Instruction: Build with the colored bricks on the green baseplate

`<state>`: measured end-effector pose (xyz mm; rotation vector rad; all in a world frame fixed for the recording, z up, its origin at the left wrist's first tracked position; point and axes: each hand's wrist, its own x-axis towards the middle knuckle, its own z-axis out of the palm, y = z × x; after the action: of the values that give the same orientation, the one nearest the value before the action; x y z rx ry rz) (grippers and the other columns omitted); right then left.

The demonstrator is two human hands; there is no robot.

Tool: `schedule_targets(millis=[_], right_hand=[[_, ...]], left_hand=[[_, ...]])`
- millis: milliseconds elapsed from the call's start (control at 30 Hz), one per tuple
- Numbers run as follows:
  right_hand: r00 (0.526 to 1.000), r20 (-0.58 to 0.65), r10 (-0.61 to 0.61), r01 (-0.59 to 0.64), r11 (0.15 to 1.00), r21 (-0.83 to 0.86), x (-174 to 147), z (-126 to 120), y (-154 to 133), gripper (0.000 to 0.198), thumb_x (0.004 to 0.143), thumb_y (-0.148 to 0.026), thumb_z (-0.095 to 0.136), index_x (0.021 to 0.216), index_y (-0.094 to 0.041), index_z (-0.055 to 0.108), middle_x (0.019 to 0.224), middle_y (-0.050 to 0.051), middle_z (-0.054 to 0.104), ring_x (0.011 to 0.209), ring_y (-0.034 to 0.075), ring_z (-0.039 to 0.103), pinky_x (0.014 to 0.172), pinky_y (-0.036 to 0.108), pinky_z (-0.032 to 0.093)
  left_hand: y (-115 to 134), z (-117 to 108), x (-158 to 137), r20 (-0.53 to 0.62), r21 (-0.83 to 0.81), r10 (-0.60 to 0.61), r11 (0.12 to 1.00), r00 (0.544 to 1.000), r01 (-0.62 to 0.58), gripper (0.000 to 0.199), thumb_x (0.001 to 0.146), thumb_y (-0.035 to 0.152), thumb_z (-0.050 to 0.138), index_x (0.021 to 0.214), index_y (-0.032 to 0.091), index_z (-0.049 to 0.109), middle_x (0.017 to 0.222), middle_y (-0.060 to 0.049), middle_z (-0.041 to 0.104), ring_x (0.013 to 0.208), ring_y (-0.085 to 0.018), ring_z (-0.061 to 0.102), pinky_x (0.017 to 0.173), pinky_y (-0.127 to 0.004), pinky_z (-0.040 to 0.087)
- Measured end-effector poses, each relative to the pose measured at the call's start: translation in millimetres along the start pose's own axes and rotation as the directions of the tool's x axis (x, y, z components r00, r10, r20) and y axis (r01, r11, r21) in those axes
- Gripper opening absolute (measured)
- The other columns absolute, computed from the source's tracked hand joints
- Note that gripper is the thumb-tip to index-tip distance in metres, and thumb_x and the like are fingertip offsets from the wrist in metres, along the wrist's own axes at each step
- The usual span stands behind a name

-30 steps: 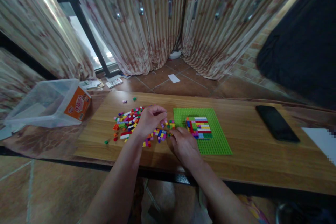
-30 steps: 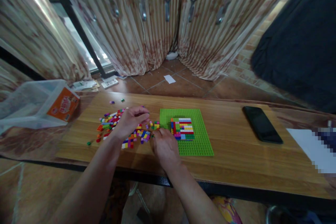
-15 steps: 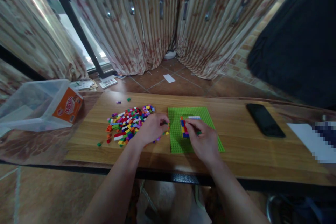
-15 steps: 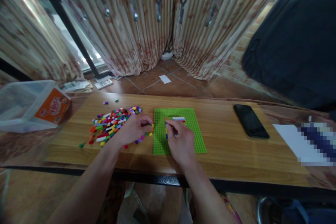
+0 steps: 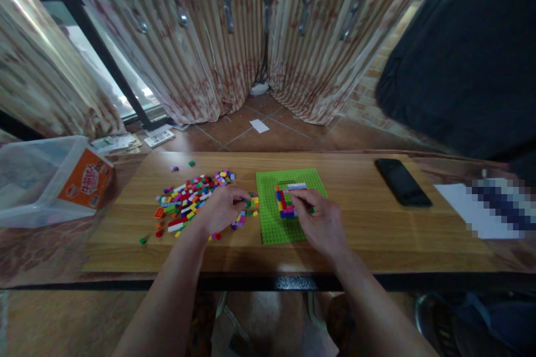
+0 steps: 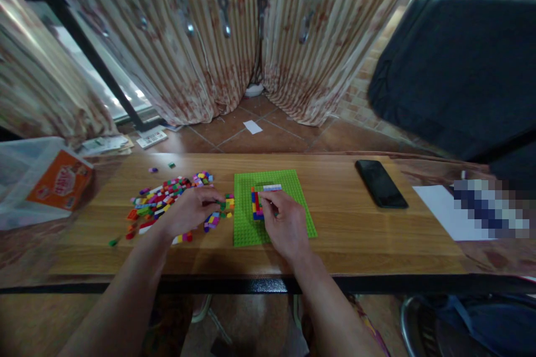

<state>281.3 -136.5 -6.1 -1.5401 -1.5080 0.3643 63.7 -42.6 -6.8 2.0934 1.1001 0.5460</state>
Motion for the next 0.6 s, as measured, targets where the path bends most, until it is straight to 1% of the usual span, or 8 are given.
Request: schedule_targets(millis=[100,200,300,400,600], right_hand=[[1.0,-0.012,0.0,0.0,1.0,-0.008,2,-2,3,0.02,0.089,-0.024,0.053,0.094,-0.021,0.071,0.093,0.004,0.074,0.079,0.016,0.067,0.072,0.029,0.052],[0.999,-0.031,0.007,-0.008,1.0,-0.018,3,-3,5,0.019,0.089,-0.024,0.053,0.092,-0.021,0.071,0.092,0.004,0.074,0.079,0.016,0.067,0.072,0.029,0.052],[0.998,-0.049,0.034,-0.035,0.999,-0.02,5,-5,7,0.019,0.088,-0.025,0.053,0.092,-0.021,0.071,0.093,0.005,0.074,0.078,0.016,0.067,0.073,0.03,0.052],[0.996,-0.057,0.063,-0.065,0.997,-0.029,6,-6,10,0.02,0.087,-0.024,0.053,0.092,-0.02,0.072,0.093,0.005,0.074,0.077,0.016,0.066,0.073,0.03,0.052],[0.997,-0.04,0.073,-0.074,0.997,-0.038,7,-7,14,0.022,0.087,-0.024,0.051,0.094,-0.021,0.072,0.093,0.005,0.074,0.078,0.017,0.066,0.072,0.03,0.052]], left_hand=[[3,1,1,-0.016,-0.033,0.028,0.999,0.999,-0.029,0.019,0.076,0.017,0.057,0.083,0.022,0.075,0.085,-0.002,0.071,0.08,-0.017,0.065,0.077,-0.027,0.051],[8,10,3,-0.022,-0.147,0.026,0.989,0.999,-0.029,0.023,0.079,0.019,0.057,0.096,0.021,0.072,0.093,-0.004,0.073,0.088,-0.018,0.067,0.083,-0.031,0.053],[14,25,7,-0.071,-0.225,-0.006,0.974,0.997,-0.01,0.03,0.079,0.019,0.059,0.107,0.019,0.068,0.093,-0.005,0.073,0.086,-0.018,0.069,0.081,-0.032,0.054],[21,39,11,-0.097,-0.204,-0.015,0.979,0.995,-0.005,0.035,0.079,0.017,0.059,0.113,0.02,0.065,0.088,-0.004,0.073,0.078,-0.017,0.069,0.077,-0.031,0.054],[25,54,15,-0.053,-0.168,0.03,0.985,0.998,-0.039,0.04,0.079,0.016,0.059,0.119,0.021,0.06,0.088,-0.002,0.073,0.077,-0.016,0.069,0.077,-0.029,0.054]])
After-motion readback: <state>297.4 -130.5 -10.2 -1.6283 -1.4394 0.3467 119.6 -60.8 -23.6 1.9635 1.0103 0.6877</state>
